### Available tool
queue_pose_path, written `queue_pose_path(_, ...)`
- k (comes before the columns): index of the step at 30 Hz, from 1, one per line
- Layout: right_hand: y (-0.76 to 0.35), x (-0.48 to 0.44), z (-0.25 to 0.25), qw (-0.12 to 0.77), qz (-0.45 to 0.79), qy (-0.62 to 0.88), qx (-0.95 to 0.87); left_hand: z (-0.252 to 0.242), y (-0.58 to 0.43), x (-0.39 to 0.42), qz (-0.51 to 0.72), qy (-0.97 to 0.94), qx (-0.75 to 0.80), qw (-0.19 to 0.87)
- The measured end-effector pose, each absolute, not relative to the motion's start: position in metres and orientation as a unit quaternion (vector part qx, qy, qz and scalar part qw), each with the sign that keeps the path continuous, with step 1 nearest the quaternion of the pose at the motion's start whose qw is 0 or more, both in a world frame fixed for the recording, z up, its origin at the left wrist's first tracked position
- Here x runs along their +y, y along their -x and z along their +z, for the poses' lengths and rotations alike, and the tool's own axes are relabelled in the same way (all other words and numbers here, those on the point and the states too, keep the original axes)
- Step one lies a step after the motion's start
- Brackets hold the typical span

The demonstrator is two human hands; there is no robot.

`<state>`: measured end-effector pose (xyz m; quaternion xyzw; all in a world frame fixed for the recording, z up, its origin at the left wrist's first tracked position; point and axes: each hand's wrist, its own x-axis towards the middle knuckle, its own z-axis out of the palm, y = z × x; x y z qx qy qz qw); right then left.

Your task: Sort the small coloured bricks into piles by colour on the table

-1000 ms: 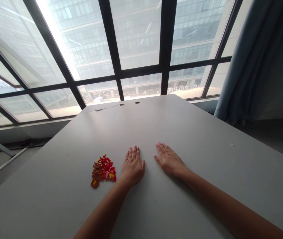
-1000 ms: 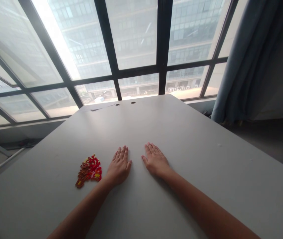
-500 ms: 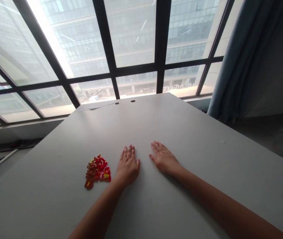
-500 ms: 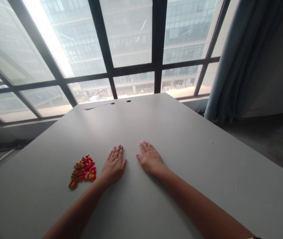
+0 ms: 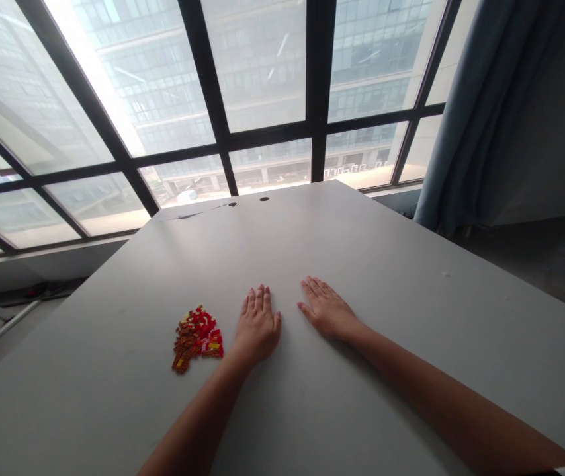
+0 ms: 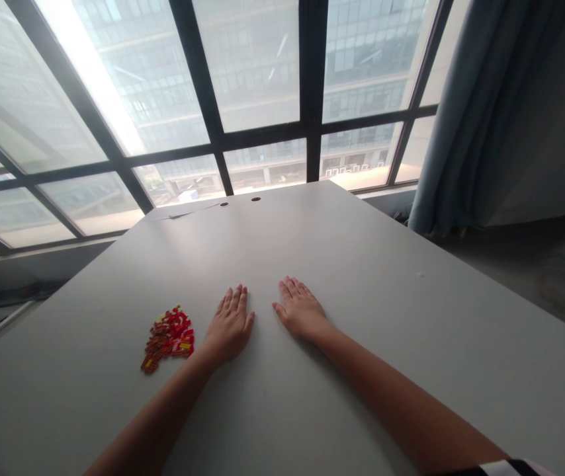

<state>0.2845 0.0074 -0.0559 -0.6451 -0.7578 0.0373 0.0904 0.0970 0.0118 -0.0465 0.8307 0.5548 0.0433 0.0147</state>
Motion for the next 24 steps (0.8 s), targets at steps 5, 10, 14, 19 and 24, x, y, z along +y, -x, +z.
queue_pose_path(5, -0.285, 0.008, -0.058, 0.098, 0.029, 0.641, -0.761, -0.044, -0.099, 0.01, 0.035, -0.829, 0.558, 0.014)
queue_pose_path(10, -0.285, 0.008, -0.056, 0.083, 0.023, 0.639, -0.764, -0.046, -0.099, 0.011, 0.045, -0.828, 0.559, 0.013)
queue_pose_path(14, -0.286, 0.009, -0.058, 0.098, 0.022, 0.638, -0.763, -0.046, -0.099, 0.011, 0.053, -0.828, 0.558, 0.016)
queue_pose_path(19, -0.287, 0.011, -0.064, 0.128, 0.019, 0.632, -0.764, -0.045, -0.099, 0.011, 0.065, -0.829, 0.555, 0.015)
queue_pose_path(24, -0.292, 0.008, -0.067, 0.209, 0.026, 0.615, -0.76, -0.036, -0.099, 0.008, 0.088, -0.83, 0.551, -0.001)
